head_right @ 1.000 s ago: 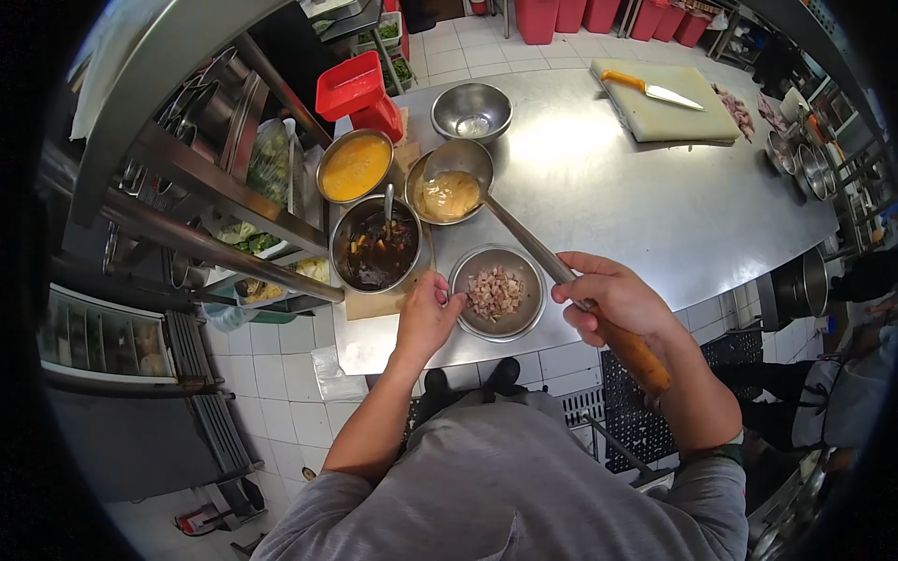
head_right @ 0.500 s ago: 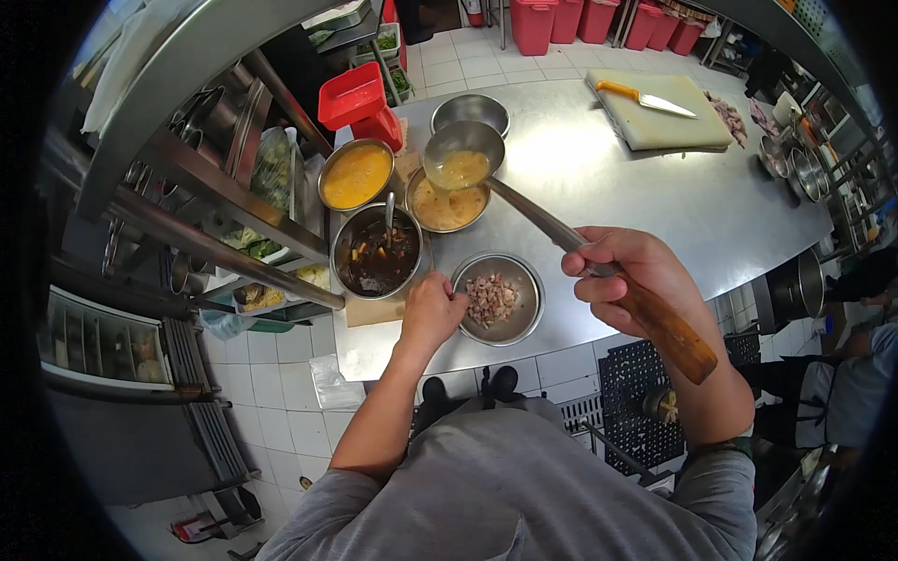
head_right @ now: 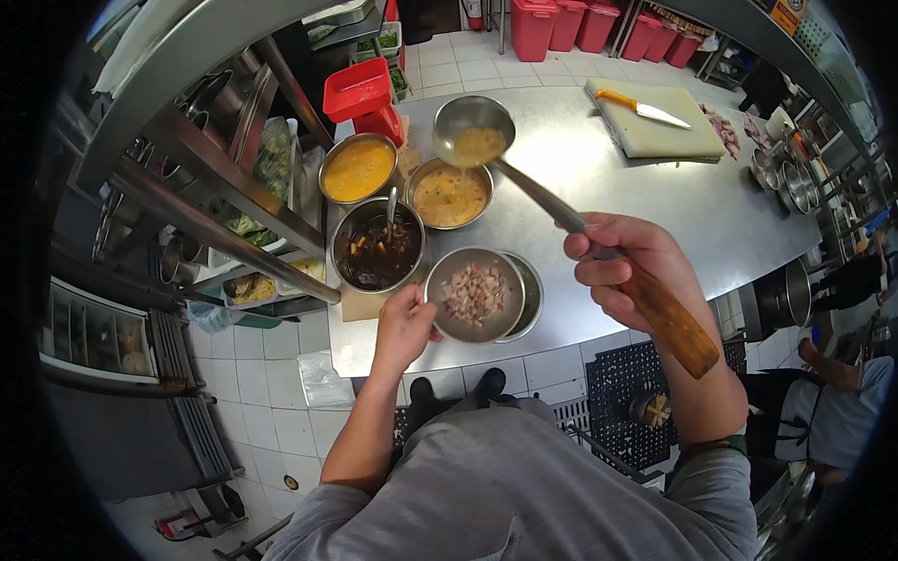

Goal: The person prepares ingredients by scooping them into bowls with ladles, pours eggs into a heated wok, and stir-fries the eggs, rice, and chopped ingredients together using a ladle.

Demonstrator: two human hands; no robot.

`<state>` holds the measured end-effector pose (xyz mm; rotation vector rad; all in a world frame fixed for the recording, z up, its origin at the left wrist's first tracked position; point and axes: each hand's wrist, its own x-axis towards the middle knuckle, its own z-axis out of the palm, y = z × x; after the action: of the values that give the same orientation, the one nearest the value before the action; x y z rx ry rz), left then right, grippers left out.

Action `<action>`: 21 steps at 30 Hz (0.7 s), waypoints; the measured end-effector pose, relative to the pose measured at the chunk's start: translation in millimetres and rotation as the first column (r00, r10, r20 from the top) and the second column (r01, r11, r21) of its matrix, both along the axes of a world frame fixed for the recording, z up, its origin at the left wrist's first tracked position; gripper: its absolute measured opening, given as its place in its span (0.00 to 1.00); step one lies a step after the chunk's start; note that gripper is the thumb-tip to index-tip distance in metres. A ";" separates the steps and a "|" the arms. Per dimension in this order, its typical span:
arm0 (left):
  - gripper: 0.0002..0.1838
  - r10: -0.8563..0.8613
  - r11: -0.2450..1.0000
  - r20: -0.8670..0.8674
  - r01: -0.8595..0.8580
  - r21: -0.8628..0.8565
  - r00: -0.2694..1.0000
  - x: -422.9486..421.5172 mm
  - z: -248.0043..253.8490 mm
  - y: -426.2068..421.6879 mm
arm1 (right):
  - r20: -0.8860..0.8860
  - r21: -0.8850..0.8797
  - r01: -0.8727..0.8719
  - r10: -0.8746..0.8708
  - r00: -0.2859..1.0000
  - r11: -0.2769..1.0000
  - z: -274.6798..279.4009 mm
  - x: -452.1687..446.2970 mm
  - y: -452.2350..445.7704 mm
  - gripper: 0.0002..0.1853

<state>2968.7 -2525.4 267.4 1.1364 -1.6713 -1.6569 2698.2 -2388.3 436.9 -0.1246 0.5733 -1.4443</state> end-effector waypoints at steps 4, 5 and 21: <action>0.07 0.015 0.992 0.014 -0.017 0.129 1.000 42.5 8.9 9.4 | -0.011 0.103 -0.010 0.011 1.000 0.995 -14.1 5.5 -7.8 0.14; 0.07 0.025 0.990 0.011 -0.027 0.140 1.000 53.2 11.9 11.5 | -0.043 0.130 -0.002 0.008 0.999 0.991 -14.8 7.7 -9.7 0.11; 0.09 0.201 0.943 0.022 -0.199 0.265 0.979 157.7 -16.2 22.8 | -0.104 0.117 0.006 0.006 0.995 0.993 13.6 29.2 -38.1 0.11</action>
<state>3126.4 -2502.6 251.3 1.3780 -1.3059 -1.7854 2727.4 -2426.4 450.5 -0.1070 0.7425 -1.4066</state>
